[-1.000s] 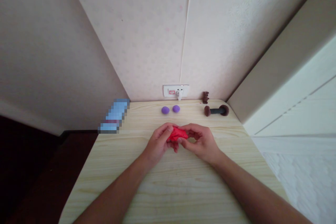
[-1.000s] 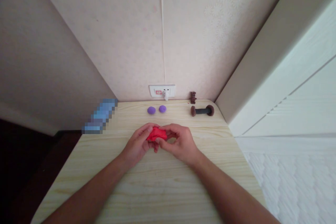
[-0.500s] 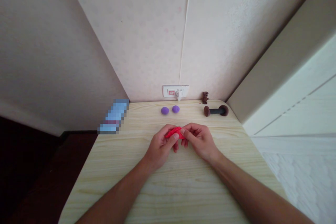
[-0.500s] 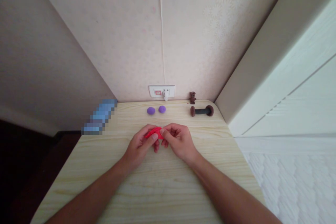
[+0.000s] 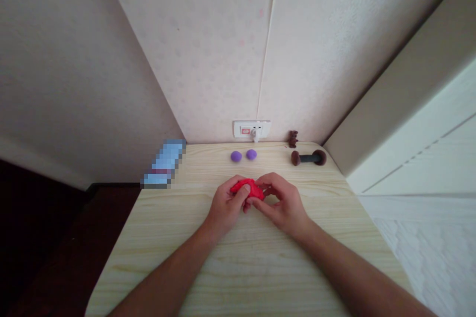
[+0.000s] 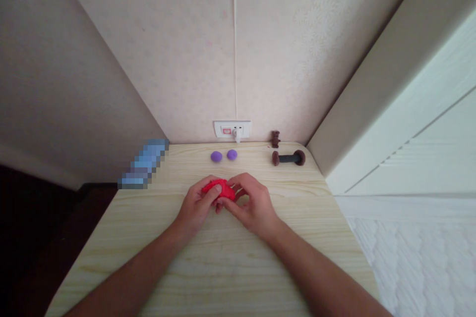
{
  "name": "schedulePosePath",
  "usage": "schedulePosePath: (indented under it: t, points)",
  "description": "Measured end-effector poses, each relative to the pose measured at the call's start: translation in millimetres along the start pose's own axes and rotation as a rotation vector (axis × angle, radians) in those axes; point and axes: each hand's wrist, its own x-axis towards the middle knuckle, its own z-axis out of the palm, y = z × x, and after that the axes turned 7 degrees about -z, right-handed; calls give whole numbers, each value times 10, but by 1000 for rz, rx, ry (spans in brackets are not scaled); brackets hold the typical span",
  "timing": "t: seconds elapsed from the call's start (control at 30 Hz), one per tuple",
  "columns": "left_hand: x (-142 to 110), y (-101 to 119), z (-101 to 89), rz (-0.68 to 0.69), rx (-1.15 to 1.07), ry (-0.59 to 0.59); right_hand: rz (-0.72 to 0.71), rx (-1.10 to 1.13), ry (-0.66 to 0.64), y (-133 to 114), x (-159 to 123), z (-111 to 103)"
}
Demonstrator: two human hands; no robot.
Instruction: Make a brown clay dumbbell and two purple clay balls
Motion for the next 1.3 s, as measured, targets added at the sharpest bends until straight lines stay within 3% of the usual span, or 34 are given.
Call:
schedulePosePath:
  t: [0.23, 0.4, 0.6, 0.73, 0.87, 1.03, 1.17, 1.3]
  points:
    - [15, -40, -29, 1, 1, -44, -143, -163, -9, -88, 53, -5]
    - [-18, -53, -45, -6, -24, -117, -162, -153, -9, -139, 72, -12]
    - [-48, -50, -16, -19, 26, -123, 16, 19, 38, -70, 104, -75]
    - [-37, -57, 5, 40, 93, -29, 99, 201, 48, -23, 119, -99]
    - [-22, -46, -5, 156, 172, 67, 116, 224, 32, -11, 121, -104]
    - [-7, 0, -24, 130, 123, 52, 179, 274, 14, -11, 102, -77]
    - [-8, 36, -28, 102, 100, 40, 297, 411, 52, -11, 86, -23]
    - [-11, 65, -25, 55, 57, 2, 329, 496, 132, -9, 90, 9]
